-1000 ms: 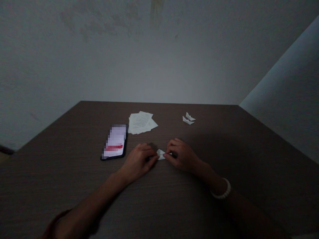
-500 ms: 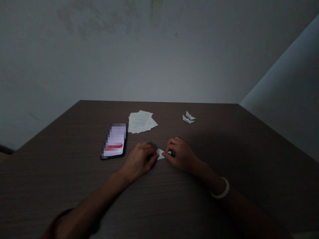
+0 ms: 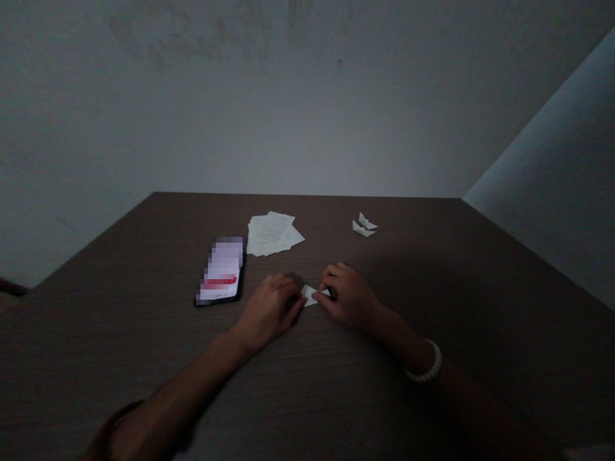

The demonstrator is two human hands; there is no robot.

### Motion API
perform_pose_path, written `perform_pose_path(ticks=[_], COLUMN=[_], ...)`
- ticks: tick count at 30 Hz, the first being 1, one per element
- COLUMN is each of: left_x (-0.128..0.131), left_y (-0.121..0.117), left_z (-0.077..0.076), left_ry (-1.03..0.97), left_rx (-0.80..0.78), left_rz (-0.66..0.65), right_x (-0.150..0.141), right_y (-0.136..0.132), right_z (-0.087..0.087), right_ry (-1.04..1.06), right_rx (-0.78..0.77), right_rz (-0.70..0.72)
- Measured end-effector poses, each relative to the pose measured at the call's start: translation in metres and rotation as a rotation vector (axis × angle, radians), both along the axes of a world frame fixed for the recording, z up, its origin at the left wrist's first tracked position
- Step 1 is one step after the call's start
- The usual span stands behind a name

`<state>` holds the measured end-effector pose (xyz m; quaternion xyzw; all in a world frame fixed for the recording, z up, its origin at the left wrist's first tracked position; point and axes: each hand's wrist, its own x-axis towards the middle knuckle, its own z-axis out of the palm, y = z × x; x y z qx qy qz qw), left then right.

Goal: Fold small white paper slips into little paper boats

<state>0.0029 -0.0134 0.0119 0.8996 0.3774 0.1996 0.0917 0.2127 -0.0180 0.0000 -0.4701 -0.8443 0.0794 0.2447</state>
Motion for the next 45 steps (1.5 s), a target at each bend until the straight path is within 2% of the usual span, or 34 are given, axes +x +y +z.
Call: perform_pose_path(ticks=[7,17,21,29,38,45], left_x=[0.000,-0.001,-0.003,-0.005,-0.008,-0.007], left_y=[-0.001,0.000,0.000,-0.002,-0.004,-0.004], left_z=[-0.003,-0.005,-0.001,0.008,0.003,0.005], left_ry=[0.031,-0.020,-0.022,0.079,0.097,0.113], left_rx=[0.056,0.036,0.013,0.009,0.030,0.028], left_rz=[-0.015,-0.005,-0.070,-0.158,-0.165,-0.159], right_x=[-0.001,0.000,0.000,0.001,0.012,0.011], right_y=[-0.001,0.000,0.001,0.001,0.006,0.002], right_z=[0.001,0.000,-0.002,-0.003,-0.004,0.003], right_ry=[-0.010,-0.006,0.003,0.002,0.048,0.098], right_rx=[0.004,-0.001,0.012,0.033,0.074,0.122], right_rz=[-0.016,-0.023,-0.027,-0.133,-0.209,-0.154])
